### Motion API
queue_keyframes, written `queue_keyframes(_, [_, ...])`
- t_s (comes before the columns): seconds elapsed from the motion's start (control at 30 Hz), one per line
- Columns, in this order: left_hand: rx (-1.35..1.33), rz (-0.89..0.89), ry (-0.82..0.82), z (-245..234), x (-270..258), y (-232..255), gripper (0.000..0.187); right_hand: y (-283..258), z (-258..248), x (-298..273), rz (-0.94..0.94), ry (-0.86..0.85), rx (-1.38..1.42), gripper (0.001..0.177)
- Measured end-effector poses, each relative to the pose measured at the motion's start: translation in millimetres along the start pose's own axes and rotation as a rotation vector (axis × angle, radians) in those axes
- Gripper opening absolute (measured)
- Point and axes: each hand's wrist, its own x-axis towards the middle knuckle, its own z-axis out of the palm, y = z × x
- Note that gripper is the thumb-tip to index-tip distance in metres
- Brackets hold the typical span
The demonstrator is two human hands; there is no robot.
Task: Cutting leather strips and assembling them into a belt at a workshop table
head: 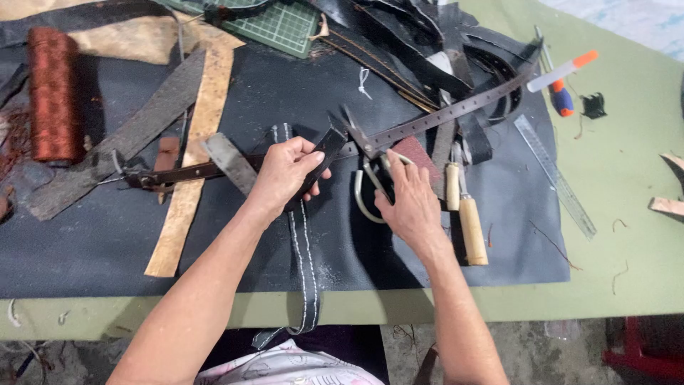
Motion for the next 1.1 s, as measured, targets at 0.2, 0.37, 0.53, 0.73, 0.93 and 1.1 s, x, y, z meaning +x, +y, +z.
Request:
queue_keyframes(0.2, [-0.068,-0.021,0.046,-6,1,1,0.015,-12,-7,9,0.01,0.009,0.024,0.097])
queue_keyframes(0.37, [-0.108,-0.005,0.079,-9,3,1,0.016,-6,-27,-9,0.176,0.101,0.454,0.07])
queue_keyframes(0.53, [-0.145,0.021,0.082,-7,-3,9,0.017,9,-55,-45,0.241,0.088,0.76,0.062])
queue_keyframes(0.73, [-0.152,0.077,0.044,2,-11,14,0.016,37,-32,-57,0.071,-0.198,0.759,0.087])
queue_keyframes(0.93, [-0.184,0.095,-0.035,6,-18,16,0.018,24,-47,-47,-0.121,-0.348,0.592,0.086])
queue_keyframes(1.1, [-0.194,0.097,-0.06,5,-21,16,0.018,17,-46,-39,-0.144,-0.373,0.616,0.088])
